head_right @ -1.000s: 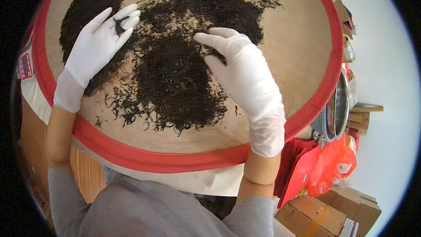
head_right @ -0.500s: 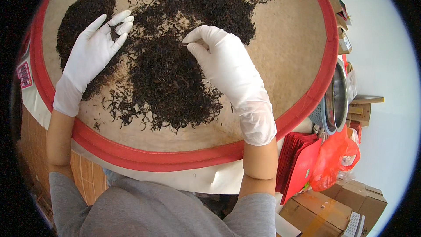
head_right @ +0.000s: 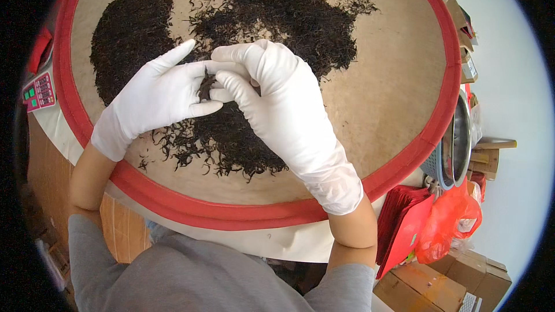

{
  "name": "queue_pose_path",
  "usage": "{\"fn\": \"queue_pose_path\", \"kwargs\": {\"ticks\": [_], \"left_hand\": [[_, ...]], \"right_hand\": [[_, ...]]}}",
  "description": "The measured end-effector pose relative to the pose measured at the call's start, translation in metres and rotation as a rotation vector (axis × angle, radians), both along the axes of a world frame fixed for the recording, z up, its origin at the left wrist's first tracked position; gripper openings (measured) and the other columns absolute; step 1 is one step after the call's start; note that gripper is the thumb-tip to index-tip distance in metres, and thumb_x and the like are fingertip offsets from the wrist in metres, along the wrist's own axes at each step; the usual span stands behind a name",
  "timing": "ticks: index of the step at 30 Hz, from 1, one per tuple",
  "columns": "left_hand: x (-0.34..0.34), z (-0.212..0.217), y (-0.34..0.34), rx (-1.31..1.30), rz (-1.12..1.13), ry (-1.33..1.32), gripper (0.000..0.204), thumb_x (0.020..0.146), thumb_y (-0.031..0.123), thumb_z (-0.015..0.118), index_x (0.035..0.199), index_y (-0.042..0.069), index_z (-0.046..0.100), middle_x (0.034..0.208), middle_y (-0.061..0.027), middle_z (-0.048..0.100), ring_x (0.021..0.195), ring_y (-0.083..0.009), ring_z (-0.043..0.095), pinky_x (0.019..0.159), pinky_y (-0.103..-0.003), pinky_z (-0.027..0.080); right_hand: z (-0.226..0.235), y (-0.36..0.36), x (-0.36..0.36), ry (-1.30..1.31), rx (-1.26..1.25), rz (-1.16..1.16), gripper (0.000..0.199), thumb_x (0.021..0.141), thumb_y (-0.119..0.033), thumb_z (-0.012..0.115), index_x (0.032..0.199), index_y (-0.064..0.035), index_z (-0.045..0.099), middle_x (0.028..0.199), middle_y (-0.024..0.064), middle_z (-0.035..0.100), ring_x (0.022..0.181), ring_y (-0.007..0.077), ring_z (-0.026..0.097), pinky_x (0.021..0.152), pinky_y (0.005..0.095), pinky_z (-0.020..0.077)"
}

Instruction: The person sorts dark, dried tea leaves on a large circular tray by hand, picking out specific pieces and placing them into a separate pile. A red scoop is used to gather and move the leaves around the tray.

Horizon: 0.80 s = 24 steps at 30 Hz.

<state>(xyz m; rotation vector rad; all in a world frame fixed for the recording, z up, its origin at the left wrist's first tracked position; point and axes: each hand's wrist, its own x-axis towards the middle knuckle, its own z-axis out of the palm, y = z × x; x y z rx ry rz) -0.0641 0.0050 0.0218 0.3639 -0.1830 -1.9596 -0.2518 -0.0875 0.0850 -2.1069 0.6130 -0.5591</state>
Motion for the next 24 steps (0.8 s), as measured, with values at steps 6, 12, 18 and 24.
{"fn": "queue_pose_path", "kwargs": {"ticks": [6, 12, 18, 24], "left_hand": [[0.002, -0.006, -0.004, -0.054, -0.023, 0.026, 0.068, 0.106, 0.042, 0.035, 0.148, -0.010, 0.027, 0.133, -0.0226, 0.051, 0.118, -0.0263, 0.053, 0.104, -0.039, 0.044], [0.006, 0.006, -0.002, 0.029, 0.129, -0.194, 0.063, 0.106, 0.036, 0.038, 0.147, -0.011, 0.029, 0.131, -0.0188, 0.052, 0.111, -0.0205, 0.055, 0.094, -0.030, 0.052], [0.009, 0.006, -0.003, -0.008, 0.179, -0.223, 0.061, 0.107, 0.034, 0.037, 0.148, -0.010, 0.027, 0.132, -0.0214, 0.051, 0.115, -0.0242, 0.057, 0.096, -0.033, 0.055], [0.013, -0.001, -0.007, -0.039, 0.180, -0.188, 0.060, 0.107, 0.032, 0.036, 0.149, -0.010, 0.024, 0.133, -0.0214, 0.051, 0.115, -0.0252, 0.057, 0.097, -0.035, 0.055]], "right_hand": [[0.005, -0.019, -0.016, 0.074, -0.073, -0.192, 0.018, 0.091, -0.004, 0.067, 0.108, -0.0062, 0.072, 0.088, -0.0021, 0.067, 0.076, 0.0049, 0.055, 0.070, 0.0217, 0.0476], [0.008, -0.053, -0.056, 0.559, -0.054, 0.022, 0.015, 0.085, -0.016, 0.068, 0.092, -0.0033, 0.070, 0.077, 0.0120, 0.069, 0.067, 0.0238, 0.066, 0.065, 0.0320, 0.0518], [0.006, -0.024, -0.043, 0.694, -0.306, 0.109, 0.021, 0.076, -0.023, 0.076, 0.084, -0.0055, 0.065, 0.080, 0.0117, 0.066, 0.080, 0.0325, 0.066, 0.072, 0.0401, 0.0533], [-0.033, 0.001, -0.025, 0.605, -0.754, 0.096, 0.015, 0.076, -0.015, 0.073, 0.078, -0.0059, 0.062, 0.075, 0.0135, 0.063, 0.076, 0.0297, 0.066, 0.068, 0.0403, 0.0532]]}}
